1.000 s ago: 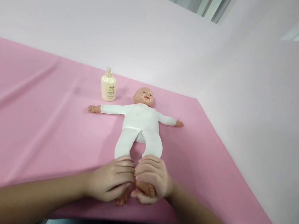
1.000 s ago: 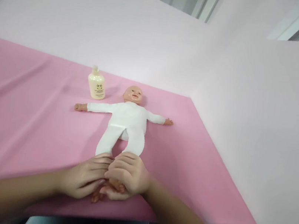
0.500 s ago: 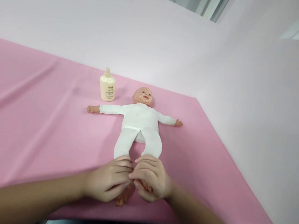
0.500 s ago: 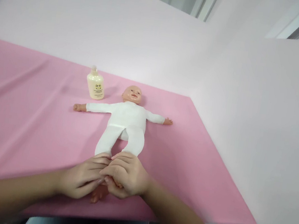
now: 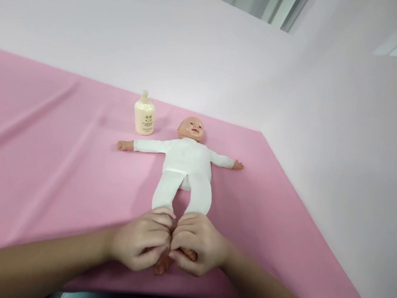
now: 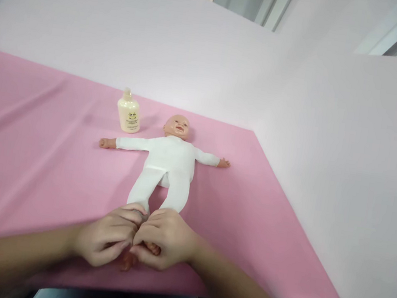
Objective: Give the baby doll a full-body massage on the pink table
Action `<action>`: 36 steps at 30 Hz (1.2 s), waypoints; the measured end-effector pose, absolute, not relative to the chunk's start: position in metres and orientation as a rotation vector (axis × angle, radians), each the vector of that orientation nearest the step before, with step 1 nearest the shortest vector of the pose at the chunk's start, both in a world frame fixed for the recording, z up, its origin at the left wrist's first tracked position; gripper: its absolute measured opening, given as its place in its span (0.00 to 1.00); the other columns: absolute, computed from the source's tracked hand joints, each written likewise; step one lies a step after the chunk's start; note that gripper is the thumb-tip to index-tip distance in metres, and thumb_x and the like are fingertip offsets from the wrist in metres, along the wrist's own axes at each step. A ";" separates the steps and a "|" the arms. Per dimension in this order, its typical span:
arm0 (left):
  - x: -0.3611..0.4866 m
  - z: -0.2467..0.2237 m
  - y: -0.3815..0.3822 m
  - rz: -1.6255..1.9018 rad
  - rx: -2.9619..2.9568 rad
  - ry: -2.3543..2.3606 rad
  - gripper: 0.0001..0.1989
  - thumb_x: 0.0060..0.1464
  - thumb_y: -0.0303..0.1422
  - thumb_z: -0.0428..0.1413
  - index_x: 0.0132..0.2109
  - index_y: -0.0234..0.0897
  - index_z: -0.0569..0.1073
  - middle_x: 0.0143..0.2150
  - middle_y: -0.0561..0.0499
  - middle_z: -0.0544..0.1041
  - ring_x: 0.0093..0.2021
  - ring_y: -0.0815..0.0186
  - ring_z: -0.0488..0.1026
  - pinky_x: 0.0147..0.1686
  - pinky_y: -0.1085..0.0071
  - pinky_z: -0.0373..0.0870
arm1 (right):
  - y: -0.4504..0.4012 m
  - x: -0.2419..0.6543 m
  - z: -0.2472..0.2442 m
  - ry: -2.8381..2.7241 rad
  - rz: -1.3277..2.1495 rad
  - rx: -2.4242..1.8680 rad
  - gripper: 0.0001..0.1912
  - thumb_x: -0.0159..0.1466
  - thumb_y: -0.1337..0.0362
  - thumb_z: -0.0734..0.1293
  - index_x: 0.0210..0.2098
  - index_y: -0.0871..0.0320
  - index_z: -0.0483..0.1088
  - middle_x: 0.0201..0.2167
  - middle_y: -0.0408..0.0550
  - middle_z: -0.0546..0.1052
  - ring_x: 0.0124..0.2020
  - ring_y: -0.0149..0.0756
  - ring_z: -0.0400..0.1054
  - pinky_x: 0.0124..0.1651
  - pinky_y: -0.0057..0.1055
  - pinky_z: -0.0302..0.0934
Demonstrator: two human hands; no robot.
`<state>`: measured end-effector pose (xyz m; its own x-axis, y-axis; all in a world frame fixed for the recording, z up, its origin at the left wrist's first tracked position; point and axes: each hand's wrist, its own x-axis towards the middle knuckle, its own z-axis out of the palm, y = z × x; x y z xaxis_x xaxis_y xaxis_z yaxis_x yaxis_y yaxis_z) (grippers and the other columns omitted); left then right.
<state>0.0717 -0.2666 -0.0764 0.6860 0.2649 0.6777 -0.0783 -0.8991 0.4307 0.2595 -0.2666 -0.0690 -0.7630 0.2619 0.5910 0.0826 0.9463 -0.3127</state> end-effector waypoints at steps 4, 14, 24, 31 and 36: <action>0.071 -0.078 -0.267 1.083 2.459 0.148 0.07 0.52 0.22 0.45 0.32 0.38 0.62 0.23 0.51 0.70 0.29 0.66 0.67 0.42 0.61 0.67 | -0.265 0.261 -0.071 -2.490 0.590 -0.298 0.11 0.64 0.59 0.59 0.26 0.55 0.61 0.16 0.38 0.66 0.22 0.27 0.63 0.31 0.26 0.57; 0.074 -0.082 -0.267 1.044 2.533 0.134 0.08 0.49 0.21 0.46 0.33 0.38 0.64 0.24 0.52 0.72 0.29 0.66 0.67 0.41 0.63 0.67 | -0.262 0.266 -0.077 -2.604 0.833 -0.338 0.19 0.63 0.57 0.59 0.18 0.56 0.56 0.15 0.38 0.62 0.21 0.25 0.58 0.29 0.25 0.53; 0.077 -0.085 -0.267 1.038 2.504 0.128 0.07 0.51 0.23 0.46 0.32 0.38 0.65 0.23 0.50 0.71 0.28 0.64 0.67 0.33 0.65 0.65 | -0.255 0.270 -0.072 -2.608 1.293 -0.372 0.28 0.70 0.52 0.53 0.21 0.60 0.69 0.18 0.42 0.72 0.23 0.24 0.66 0.32 0.21 0.58; 0.077 -0.085 -0.268 1.010 2.537 0.121 0.07 0.53 0.24 0.47 0.34 0.38 0.68 0.24 0.49 0.71 0.28 0.64 0.66 0.33 0.65 0.65 | -0.254 0.271 -0.067 -2.681 1.345 -0.488 0.36 0.70 0.49 0.47 0.18 0.60 0.71 0.16 0.43 0.71 0.23 0.25 0.66 0.35 0.22 0.58; 0.076 -0.089 -0.268 0.964 2.533 0.138 0.08 0.57 0.28 0.47 0.32 0.39 0.69 0.23 0.49 0.70 0.28 0.64 0.66 0.35 0.65 0.66 | -0.256 0.271 -0.065 -2.703 1.285 -0.567 0.34 0.70 0.51 0.48 0.19 0.59 0.72 0.18 0.42 0.73 0.24 0.25 0.67 0.36 0.23 0.57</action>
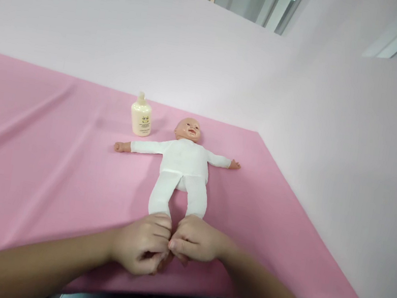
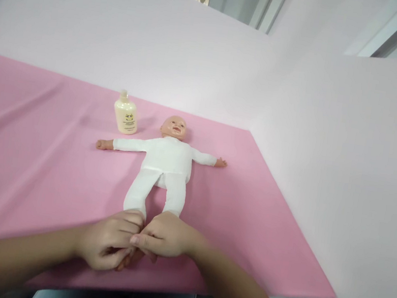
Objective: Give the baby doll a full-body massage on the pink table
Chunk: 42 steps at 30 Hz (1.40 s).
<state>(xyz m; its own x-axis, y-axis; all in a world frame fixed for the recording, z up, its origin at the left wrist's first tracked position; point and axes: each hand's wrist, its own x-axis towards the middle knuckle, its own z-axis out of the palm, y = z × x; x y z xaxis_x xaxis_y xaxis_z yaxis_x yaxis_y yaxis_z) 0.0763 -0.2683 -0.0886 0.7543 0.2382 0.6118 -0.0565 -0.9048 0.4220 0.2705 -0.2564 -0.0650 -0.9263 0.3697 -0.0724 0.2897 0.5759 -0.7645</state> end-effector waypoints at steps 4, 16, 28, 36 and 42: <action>0.077 -0.091 -0.268 0.949 2.510 0.132 0.08 0.57 0.31 0.46 0.32 0.39 0.69 0.21 0.49 0.68 0.29 0.63 0.66 0.35 0.64 0.65 | -0.260 0.266 -0.063 -2.744 1.248 -0.670 0.30 0.68 0.49 0.55 0.18 0.59 0.71 0.16 0.40 0.72 0.23 0.25 0.67 0.33 0.23 0.57; 0.077 -0.086 -0.269 0.966 2.530 0.069 0.07 0.55 0.29 0.46 0.29 0.39 0.64 0.20 0.50 0.68 0.26 0.64 0.64 0.32 0.64 0.64 | -0.257 0.264 -0.059 -2.718 1.423 -0.544 0.25 0.64 0.48 0.62 0.21 0.60 0.71 0.16 0.37 0.72 0.21 0.22 0.67 0.29 0.19 0.55; 0.075 -0.087 -0.267 0.943 2.412 0.152 0.13 0.61 0.32 0.43 0.33 0.38 0.69 0.23 0.48 0.71 0.29 0.64 0.68 0.34 0.65 0.67 | -0.261 0.265 -0.044 -2.377 1.886 -0.805 0.26 0.66 0.49 0.58 0.24 0.62 0.71 0.12 0.36 0.66 0.12 0.20 0.58 0.22 0.20 0.57; 0.073 -0.084 -0.263 1.010 2.380 0.300 0.17 0.64 0.29 0.38 0.34 0.36 0.70 0.29 0.47 0.74 0.33 0.66 0.69 0.37 0.68 0.67 | -0.259 0.264 -0.053 -1.821 2.002 -0.796 0.27 0.62 0.43 0.59 0.26 0.62 0.67 0.14 0.38 0.68 0.14 0.23 0.60 0.20 0.21 0.57; 0.073 -0.089 -0.251 1.077 2.284 0.506 0.14 0.64 0.30 0.41 0.38 0.35 0.70 0.33 0.47 0.73 0.35 0.66 0.69 0.37 0.70 0.67 | -0.251 0.264 -0.063 -1.603 1.496 -0.875 0.25 0.66 0.47 0.56 0.23 0.60 0.65 0.15 0.41 0.69 0.18 0.27 0.63 0.27 0.26 0.61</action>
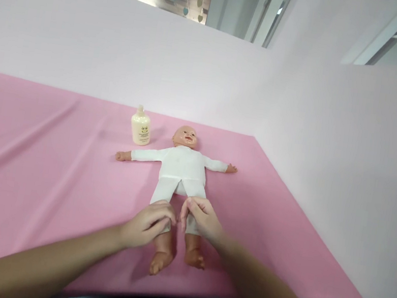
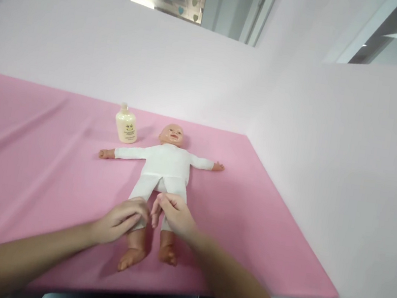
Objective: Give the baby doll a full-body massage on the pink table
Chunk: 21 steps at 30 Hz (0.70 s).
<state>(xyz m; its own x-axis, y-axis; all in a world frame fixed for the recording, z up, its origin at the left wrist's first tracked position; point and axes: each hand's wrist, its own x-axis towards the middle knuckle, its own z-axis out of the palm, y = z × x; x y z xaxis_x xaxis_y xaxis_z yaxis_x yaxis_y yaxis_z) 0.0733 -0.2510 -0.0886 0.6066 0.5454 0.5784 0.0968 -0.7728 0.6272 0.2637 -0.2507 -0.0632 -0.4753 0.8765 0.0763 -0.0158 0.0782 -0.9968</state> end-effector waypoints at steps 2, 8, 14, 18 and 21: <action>0.073 -0.089 -0.244 1.136 2.257 0.560 0.13 0.64 0.30 0.41 0.40 0.35 0.70 0.35 0.47 0.73 0.38 0.66 0.70 0.40 0.69 0.68 | -0.247 0.266 -0.065 -1.598 1.187 -0.968 0.22 0.67 0.52 0.55 0.24 0.59 0.66 0.20 0.43 0.71 0.24 0.28 0.65 0.34 0.28 0.62; 0.079 -0.075 -0.194 1.269 2.107 0.865 0.11 0.61 0.35 0.45 0.46 0.37 0.69 0.50 0.43 0.71 0.53 0.60 0.66 0.56 0.59 0.61 | -0.236 0.270 -0.069 -1.580 0.832 -1.155 0.15 0.63 0.61 0.58 0.48 0.53 0.65 0.52 0.47 0.70 0.57 0.35 0.60 0.62 0.36 0.52; 0.111 -0.046 -0.088 1.538 1.231 1.065 0.12 0.56 0.35 0.48 0.47 0.37 0.66 0.49 0.46 0.71 0.51 0.60 0.69 0.50 0.64 0.67 | -0.232 0.274 -0.080 -1.548 0.928 -1.333 0.30 0.63 0.58 0.58 0.64 0.48 0.50 0.68 0.41 0.48 0.69 0.34 0.39 0.69 0.41 0.39; 0.129 -0.050 -0.033 1.660 1.074 1.240 0.13 0.57 0.32 0.48 0.49 0.36 0.63 0.54 0.42 0.68 0.55 0.61 0.67 0.52 0.67 0.65 | -0.229 0.278 -0.085 -1.567 1.002 -1.379 0.36 0.63 0.55 0.58 0.68 0.51 0.41 0.70 0.41 0.39 0.70 0.35 0.29 0.70 0.41 0.30; 0.137 -0.069 -0.014 1.652 1.256 1.315 0.15 0.58 0.33 0.49 0.51 0.35 0.63 0.56 0.41 0.66 0.58 0.61 0.64 0.56 0.68 0.60 | -0.227 0.279 -0.085 -1.569 1.023 -1.438 0.38 0.64 0.53 0.57 0.69 0.53 0.36 0.70 0.41 0.33 0.70 0.35 0.24 0.70 0.41 0.26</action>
